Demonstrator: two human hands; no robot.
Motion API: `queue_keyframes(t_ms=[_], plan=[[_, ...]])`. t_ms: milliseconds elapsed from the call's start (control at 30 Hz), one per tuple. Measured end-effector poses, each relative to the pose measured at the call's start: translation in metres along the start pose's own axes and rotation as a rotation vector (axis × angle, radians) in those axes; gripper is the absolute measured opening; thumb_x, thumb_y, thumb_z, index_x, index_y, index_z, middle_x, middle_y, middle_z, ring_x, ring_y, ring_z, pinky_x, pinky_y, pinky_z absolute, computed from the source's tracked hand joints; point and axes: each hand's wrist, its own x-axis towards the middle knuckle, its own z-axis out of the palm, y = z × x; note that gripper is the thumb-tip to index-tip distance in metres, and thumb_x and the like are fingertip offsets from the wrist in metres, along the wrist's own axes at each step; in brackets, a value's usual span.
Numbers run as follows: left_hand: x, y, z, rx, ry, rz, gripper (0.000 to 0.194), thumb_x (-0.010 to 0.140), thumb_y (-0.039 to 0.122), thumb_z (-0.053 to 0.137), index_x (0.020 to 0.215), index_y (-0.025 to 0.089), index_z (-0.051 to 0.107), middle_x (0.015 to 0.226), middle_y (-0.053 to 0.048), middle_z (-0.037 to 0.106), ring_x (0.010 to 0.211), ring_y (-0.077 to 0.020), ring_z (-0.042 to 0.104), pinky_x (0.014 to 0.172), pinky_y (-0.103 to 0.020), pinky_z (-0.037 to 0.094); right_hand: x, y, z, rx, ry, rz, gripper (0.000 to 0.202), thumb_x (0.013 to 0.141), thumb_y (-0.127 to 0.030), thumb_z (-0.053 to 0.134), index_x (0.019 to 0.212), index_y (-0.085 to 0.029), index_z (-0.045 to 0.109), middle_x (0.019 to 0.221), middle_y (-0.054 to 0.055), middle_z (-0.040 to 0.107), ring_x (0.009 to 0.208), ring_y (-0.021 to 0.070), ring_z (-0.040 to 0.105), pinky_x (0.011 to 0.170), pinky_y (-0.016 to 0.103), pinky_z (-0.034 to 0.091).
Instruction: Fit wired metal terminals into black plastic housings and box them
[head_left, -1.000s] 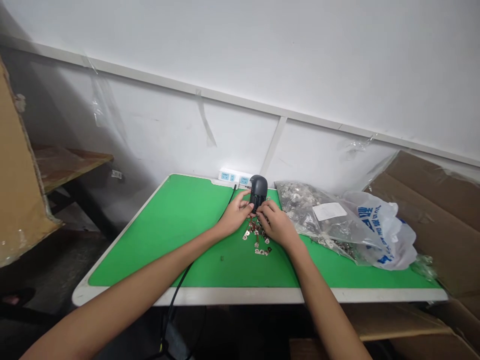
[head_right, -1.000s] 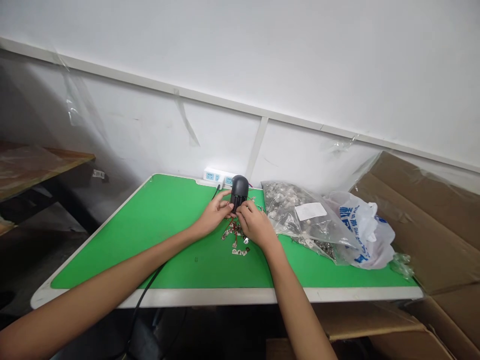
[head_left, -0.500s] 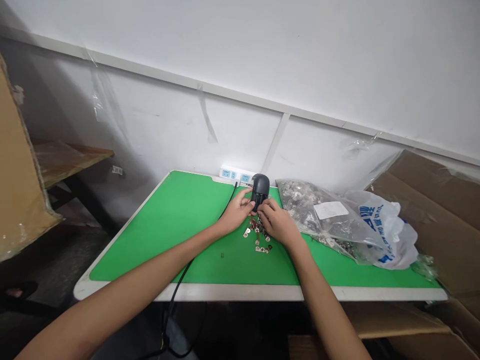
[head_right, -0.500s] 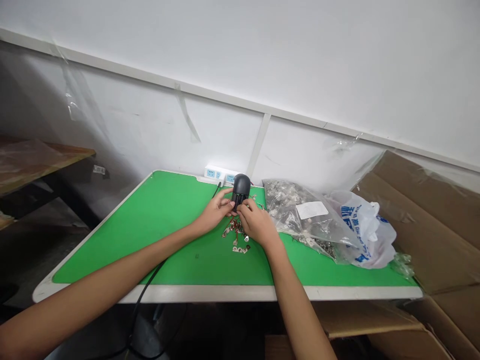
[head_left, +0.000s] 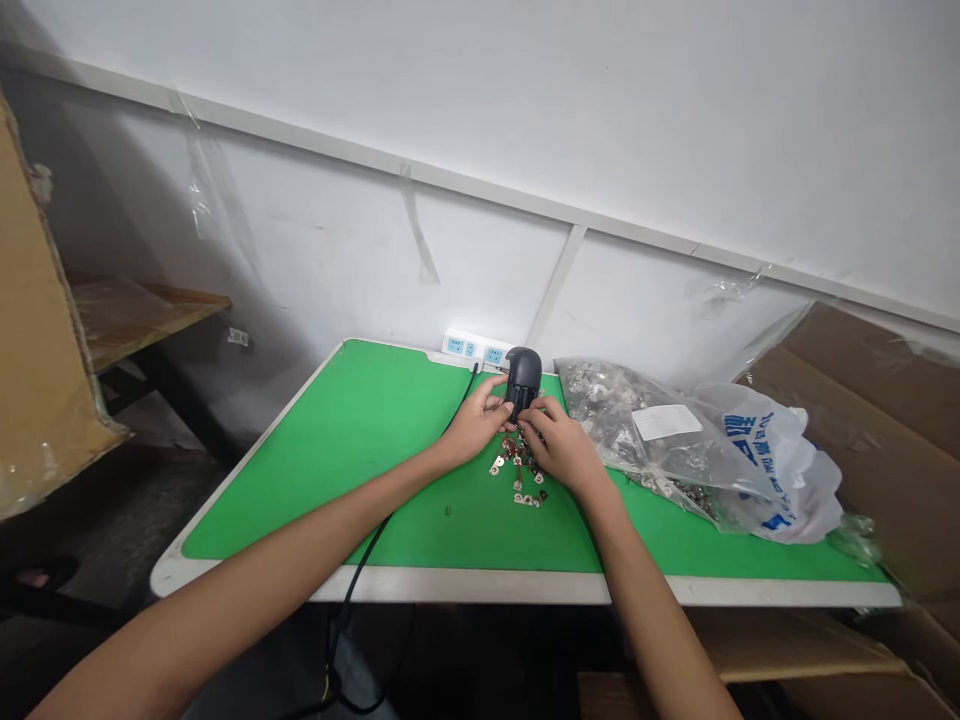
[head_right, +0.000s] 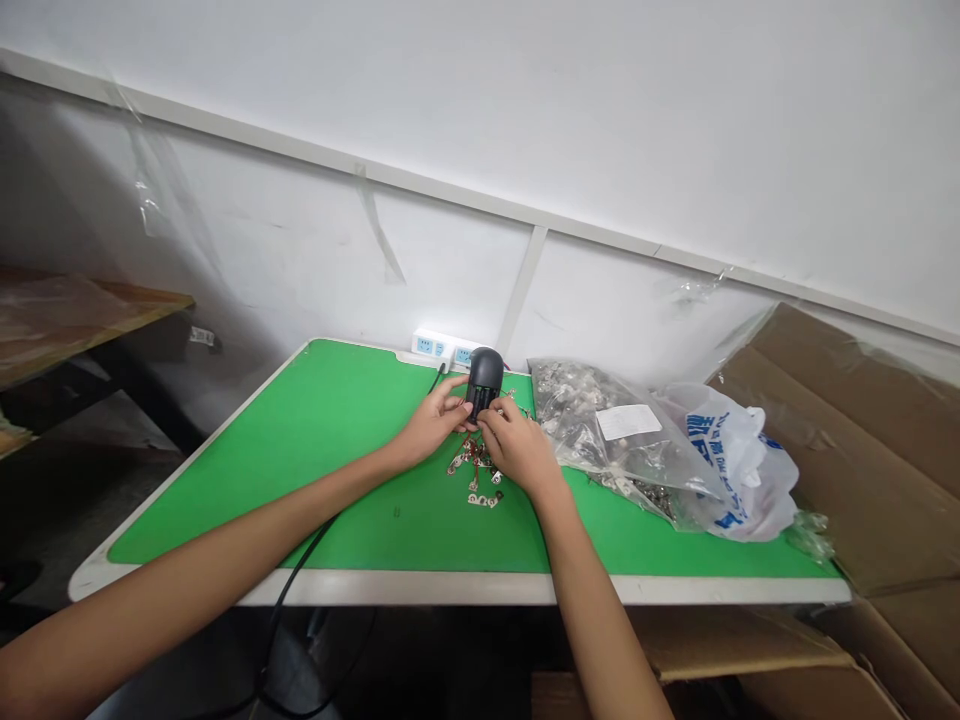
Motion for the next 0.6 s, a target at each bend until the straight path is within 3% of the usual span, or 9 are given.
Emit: queue_keyframes(t_ms=[133,200,300,400,600], plan=[[0.0,0.002,0.002,-0.045,0.012,-0.019,0.065,0.086,0.027,0.076,0.144,0.016,0.051,0.086,-0.001,0.071,0.07,-0.0147,0.07,0.07,-0.027,0.055,0.003,-0.004,0.003,0.179,0.094,-0.008,0.018,0.104,-0.027,0.051,0.111,-0.023,0.068,0.112,0.012,0.063,0.099,0.0252,0.066,0.082,0.038,0.056],[0.001,0.004,0.002,-0.062,0.031,-0.022,0.065,0.083,0.023,0.077,0.143,0.015,0.051,0.086,-0.001,0.071,0.068,-0.0139,0.069,0.068,-0.026,0.054,0.004,-0.005,0.004,0.297,0.155,0.029,0.017,0.102,-0.031,0.057,0.114,-0.023,0.065,0.108,0.009,0.062,0.087,0.0225,0.064,0.078,0.037,0.055],[0.0,0.008,0.002,-0.058,0.022,-0.033,0.068,0.082,0.022,0.077,0.145,0.014,0.05,0.088,-0.002,0.073,0.069,-0.0157,0.072,0.066,-0.025,0.052,0.006,-0.003,0.003,0.476,0.299,0.244,0.031,0.098,-0.044,0.062,0.121,-0.023,0.057,0.1,0.004,0.06,0.063,0.0154,0.052,0.061,0.033,0.049],[-0.002,0.01,0.003,-0.061,-0.057,-0.038,0.075,0.084,0.027,0.077,0.151,0.016,0.046,0.093,-0.005,0.075,0.075,-0.0194,0.075,0.068,-0.027,0.052,0.008,0.002,0.005,0.6,0.422,0.452,0.042,0.098,-0.056,0.057,0.121,-0.022,0.052,0.093,0.002,0.059,0.064,0.0168,0.053,0.06,0.032,0.046],[-0.006,0.008,0.006,-0.112,-0.181,-0.099,0.077,0.084,0.023,0.074,0.155,0.017,0.043,0.097,-0.005,0.076,0.082,-0.0193,0.076,0.074,-0.027,0.053,0.012,0.002,0.013,0.68,0.192,0.493,0.05,0.098,-0.07,0.049,0.109,-0.023,0.056,0.085,0.003,0.065,0.078,0.0247,0.063,0.071,0.037,0.05]])
